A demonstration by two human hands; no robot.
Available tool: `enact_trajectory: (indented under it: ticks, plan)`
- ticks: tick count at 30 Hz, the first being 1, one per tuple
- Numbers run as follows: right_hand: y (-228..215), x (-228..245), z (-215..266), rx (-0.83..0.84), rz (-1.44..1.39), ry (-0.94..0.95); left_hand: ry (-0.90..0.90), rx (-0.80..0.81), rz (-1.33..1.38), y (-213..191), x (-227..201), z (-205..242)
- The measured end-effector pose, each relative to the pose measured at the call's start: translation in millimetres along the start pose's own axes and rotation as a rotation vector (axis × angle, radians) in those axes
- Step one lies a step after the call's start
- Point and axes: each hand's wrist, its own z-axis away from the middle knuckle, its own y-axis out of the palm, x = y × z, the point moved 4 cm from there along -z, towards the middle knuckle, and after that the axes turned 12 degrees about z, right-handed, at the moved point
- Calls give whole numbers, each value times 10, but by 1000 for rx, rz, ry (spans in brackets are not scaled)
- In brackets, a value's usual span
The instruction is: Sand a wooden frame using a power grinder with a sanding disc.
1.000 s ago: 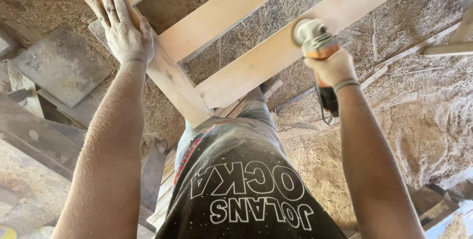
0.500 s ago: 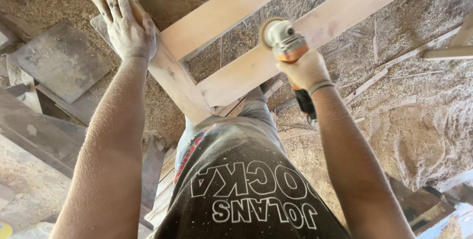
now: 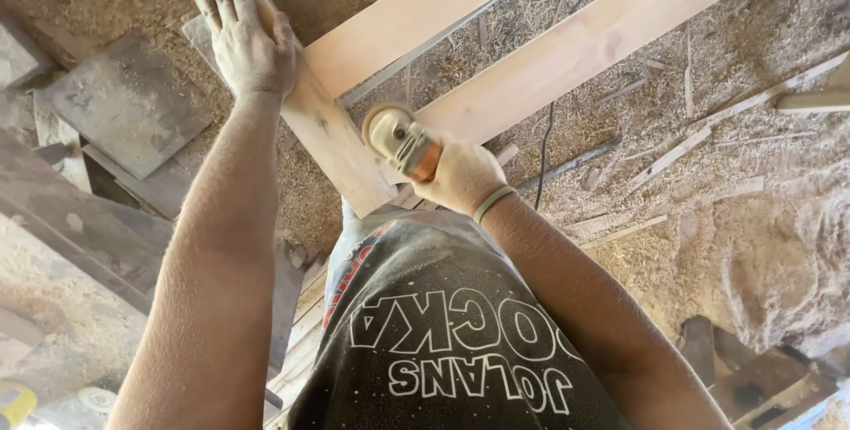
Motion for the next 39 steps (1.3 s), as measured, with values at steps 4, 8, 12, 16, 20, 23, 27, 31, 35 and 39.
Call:
enact_trajectory:
  ticks: [4, 8, 12, 16, 20, 23, 27, 31, 35, 39]
  plan:
    - [-2, -263, 98, -40, 19, 8, -23, 33, -189, 24, -17, -13]
    - [-372, -918, 28, 17, -11, 124, -124, 125, -24, 31, -30, -43]
    - [-749, -1637, 45, 45, -273, 507, -28, 40, -86, 75, 83, -10]
    - [-957, -2373, -55, -127, -498, 611, 63, -42, -172, 2, 24, 29]
    - [-1077, -2740, -87, -164, -497, 667, -81, 87, -73, -58, -130, 24]
    - [-1140, -2932, -175, -248, -453, 727, -5, 20, -13, -53, -57, 35]
    - [-1152, -2807, -177, -337, -593, 729, -21, 38, -60, -52, -75, 40]
    - [-1001, -2376, -230, -233, -646, 637, -81, 81, -159, -165, -202, 56]
    - [-995, -1836, -124, -219, -573, 517, -143, 124, -124, -141, -232, 24]
    - [-643, -1368, -86, -49, -369, 420, -57, 61, -73, -82, -97, 47]
